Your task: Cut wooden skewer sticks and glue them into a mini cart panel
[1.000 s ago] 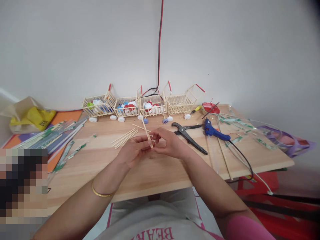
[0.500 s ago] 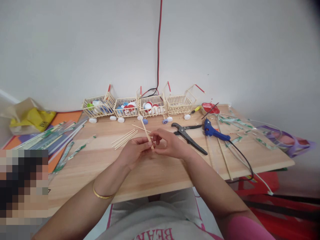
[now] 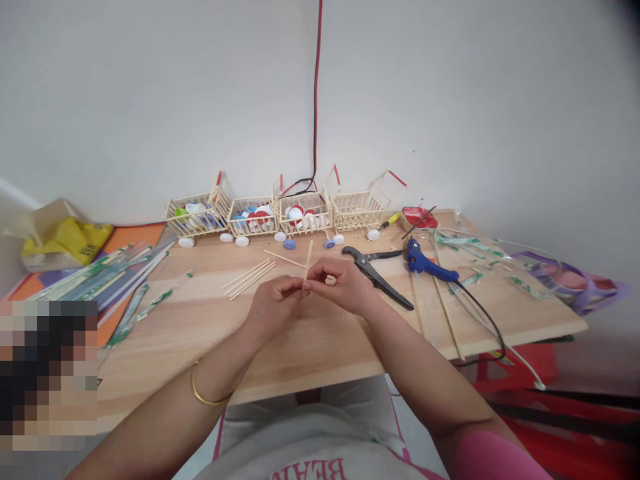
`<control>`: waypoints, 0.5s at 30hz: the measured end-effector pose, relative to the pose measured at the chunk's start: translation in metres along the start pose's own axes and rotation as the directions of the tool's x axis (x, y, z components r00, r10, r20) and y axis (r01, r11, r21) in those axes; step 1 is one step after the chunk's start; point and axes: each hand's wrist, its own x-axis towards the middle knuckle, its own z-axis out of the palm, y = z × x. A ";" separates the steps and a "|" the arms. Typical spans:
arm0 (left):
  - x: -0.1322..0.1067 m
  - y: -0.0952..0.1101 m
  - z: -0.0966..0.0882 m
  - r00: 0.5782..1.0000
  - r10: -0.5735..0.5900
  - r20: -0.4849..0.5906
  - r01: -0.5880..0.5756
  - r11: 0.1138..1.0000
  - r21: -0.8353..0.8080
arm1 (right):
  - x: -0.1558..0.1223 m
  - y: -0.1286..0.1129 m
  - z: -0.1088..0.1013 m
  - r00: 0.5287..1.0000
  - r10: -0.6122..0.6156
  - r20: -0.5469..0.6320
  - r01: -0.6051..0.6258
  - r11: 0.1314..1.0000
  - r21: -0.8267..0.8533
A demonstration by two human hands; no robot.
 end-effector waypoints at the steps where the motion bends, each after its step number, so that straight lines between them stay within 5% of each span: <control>1: 0.000 0.000 0.000 1.000 -0.003 0.000 0.003 1.000 0.008 | 0.000 -0.001 0.000 1.000 -0.003 -0.007 0.003 1.000 -0.010; 10: 0.001 -0.001 0.001 0.983 -0.125 0.136 0.158 0.950 -0.270 | -0.001 0.004 0.002 0.999 0.031 0.030 -0.033 0.998 0.049; 15: 0.001 -0.004 0.002 0.988 -0.113 0.101 0.138 0.945 -0.296 | -0.001 0.004 0.002 0.998 0.052 0.030 -0.054 0.996 0.067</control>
